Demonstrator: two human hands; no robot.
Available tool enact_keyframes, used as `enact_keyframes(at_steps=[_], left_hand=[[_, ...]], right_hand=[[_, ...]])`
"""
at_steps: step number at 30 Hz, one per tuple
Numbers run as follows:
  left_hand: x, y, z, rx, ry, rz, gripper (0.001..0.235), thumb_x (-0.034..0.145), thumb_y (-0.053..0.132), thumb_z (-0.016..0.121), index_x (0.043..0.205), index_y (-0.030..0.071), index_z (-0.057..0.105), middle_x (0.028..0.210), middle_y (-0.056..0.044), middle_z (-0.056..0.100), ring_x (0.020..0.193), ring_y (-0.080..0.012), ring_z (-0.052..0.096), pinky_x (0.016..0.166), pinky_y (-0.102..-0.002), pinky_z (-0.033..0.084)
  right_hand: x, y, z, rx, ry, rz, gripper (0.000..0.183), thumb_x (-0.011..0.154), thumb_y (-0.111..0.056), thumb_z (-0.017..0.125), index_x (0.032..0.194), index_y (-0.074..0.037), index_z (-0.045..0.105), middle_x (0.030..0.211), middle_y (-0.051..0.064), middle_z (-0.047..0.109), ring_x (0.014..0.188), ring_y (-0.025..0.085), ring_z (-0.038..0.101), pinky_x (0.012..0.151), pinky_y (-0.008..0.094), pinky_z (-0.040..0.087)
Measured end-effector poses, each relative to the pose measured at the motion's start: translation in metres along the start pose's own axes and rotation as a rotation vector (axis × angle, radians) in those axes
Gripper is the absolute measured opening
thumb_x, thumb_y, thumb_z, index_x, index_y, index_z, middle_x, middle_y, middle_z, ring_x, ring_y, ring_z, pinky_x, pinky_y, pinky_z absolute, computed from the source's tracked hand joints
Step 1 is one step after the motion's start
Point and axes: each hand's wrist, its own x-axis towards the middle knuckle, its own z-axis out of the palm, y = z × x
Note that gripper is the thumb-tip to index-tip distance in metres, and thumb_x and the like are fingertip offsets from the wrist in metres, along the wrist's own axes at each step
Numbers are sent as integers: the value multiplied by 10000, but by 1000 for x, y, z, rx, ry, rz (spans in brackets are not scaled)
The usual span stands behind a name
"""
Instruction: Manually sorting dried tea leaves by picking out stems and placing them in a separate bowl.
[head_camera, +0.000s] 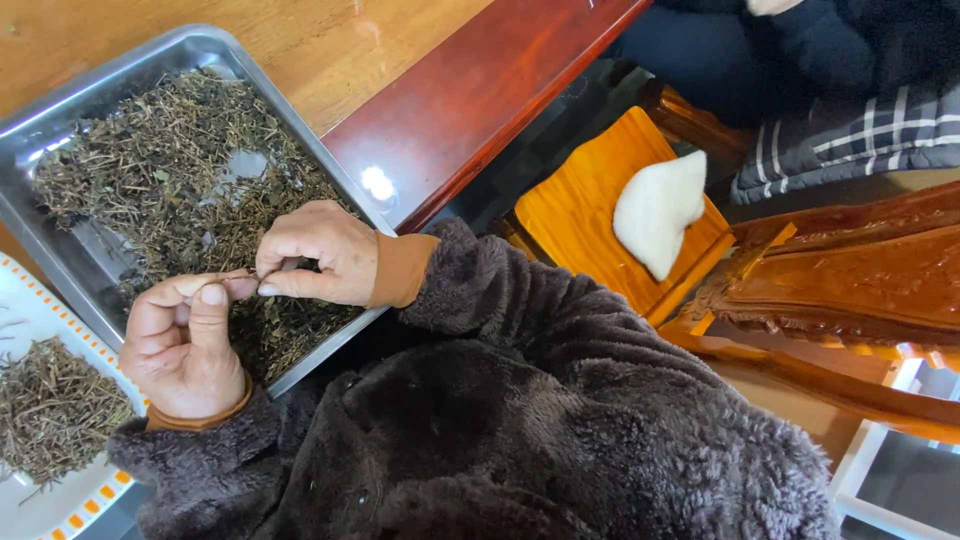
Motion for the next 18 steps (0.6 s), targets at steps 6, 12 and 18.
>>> enact_keyframes(at_steps=[6, 12, 18], left_hand=[[0, 2, 0, 10, 10, -7, 109, 1157, 78, 611, 1128, -21, 579, 1057, -225, 705, 935, -255, 718, 926, -328, 609], [0, -3, -1, -27, 28, -9, 110, 1147, 86, 619, 1139, -16, 579, 1062, -226, 706, 930, -250, 717, 933, -337, 618], [-1, -8, -4, -52, 50, 2, 109, 1151, 79, 618, 1168, -14, 563, 1075, -250, 703, 941, -272, 728, 942, -345, 624]], right_hand=[[-6, 6, 4, -64, -13, 58, 165, 982, -351, 606, 886, -219, 629, 808, -100, 649, 721, 121, 636, 871, 374, 435], [-9, 11, 4, -66, -11, 74, 115, 970, -352, 654, 940, -245, 683, 890, -116, 706, 810, 105, 692, 943, 374, 419], [-6, 8, 1, -49, 6, 28, 179, 1028, -311, 585, 1051, -175, 700, 954, -47, 751, 849, 156, 741, 877, 363, 504]])
